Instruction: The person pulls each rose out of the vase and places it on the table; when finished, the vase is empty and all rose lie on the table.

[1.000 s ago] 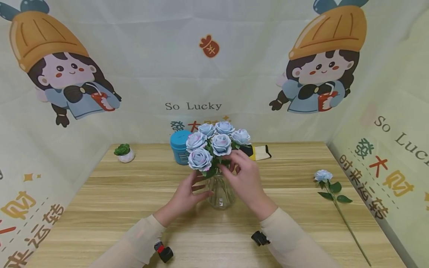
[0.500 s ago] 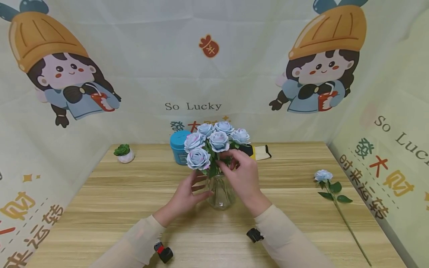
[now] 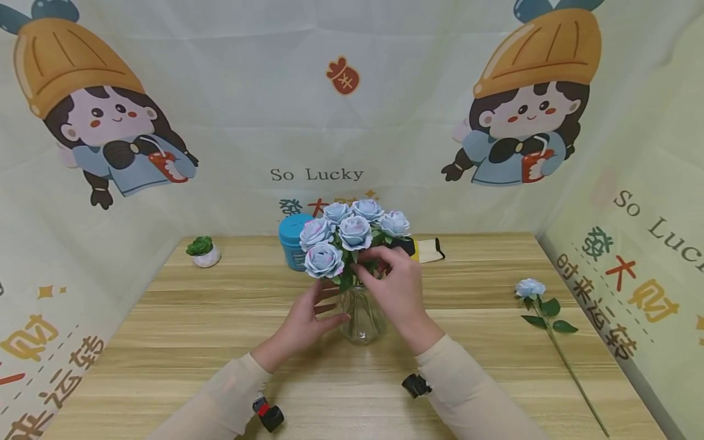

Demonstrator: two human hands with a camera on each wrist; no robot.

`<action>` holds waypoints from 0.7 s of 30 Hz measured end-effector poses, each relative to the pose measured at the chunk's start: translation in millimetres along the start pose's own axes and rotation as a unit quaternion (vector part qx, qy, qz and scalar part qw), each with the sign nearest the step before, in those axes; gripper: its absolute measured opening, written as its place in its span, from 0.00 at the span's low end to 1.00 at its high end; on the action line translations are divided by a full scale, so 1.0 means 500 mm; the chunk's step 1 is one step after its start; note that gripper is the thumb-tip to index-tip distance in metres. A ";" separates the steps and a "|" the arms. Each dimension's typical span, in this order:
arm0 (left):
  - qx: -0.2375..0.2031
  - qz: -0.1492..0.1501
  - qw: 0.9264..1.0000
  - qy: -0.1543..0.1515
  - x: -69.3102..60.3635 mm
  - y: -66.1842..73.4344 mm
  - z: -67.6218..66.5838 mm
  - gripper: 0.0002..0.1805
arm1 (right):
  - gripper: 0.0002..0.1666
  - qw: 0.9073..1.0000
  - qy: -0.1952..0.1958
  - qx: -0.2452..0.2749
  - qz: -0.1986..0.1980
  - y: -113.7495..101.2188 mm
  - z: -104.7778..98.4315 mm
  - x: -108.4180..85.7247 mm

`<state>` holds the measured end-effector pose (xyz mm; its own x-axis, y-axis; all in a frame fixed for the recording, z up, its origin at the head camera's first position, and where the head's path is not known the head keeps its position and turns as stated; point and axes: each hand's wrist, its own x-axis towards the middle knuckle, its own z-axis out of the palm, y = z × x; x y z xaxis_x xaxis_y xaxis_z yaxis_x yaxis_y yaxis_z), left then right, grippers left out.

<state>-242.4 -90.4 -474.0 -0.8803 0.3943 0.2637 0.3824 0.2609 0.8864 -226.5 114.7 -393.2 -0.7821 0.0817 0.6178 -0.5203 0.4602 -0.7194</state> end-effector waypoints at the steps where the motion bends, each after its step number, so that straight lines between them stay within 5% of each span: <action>1: 0.001 0.001 1.000 0.000 0.000 0.000 0.000 0.41 | 0.09 1.000 0.003 0.001 -0.003 -0.001 0.000 0.000; 21: 0.003 -0.002 1.000 0.001 -0.001 0.004 -0.001 0.43 | 0.06 0.995 0.052 0.082 -0.027 -0.033 -0.030 0.015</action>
<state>-241.3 -90.6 -472.4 -0.8825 0.3916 0.2606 0.3801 0.2672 0.8855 -218.4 121.0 -371.9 -0.7158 0.1565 0.6805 -0.6164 0.3164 -0.7211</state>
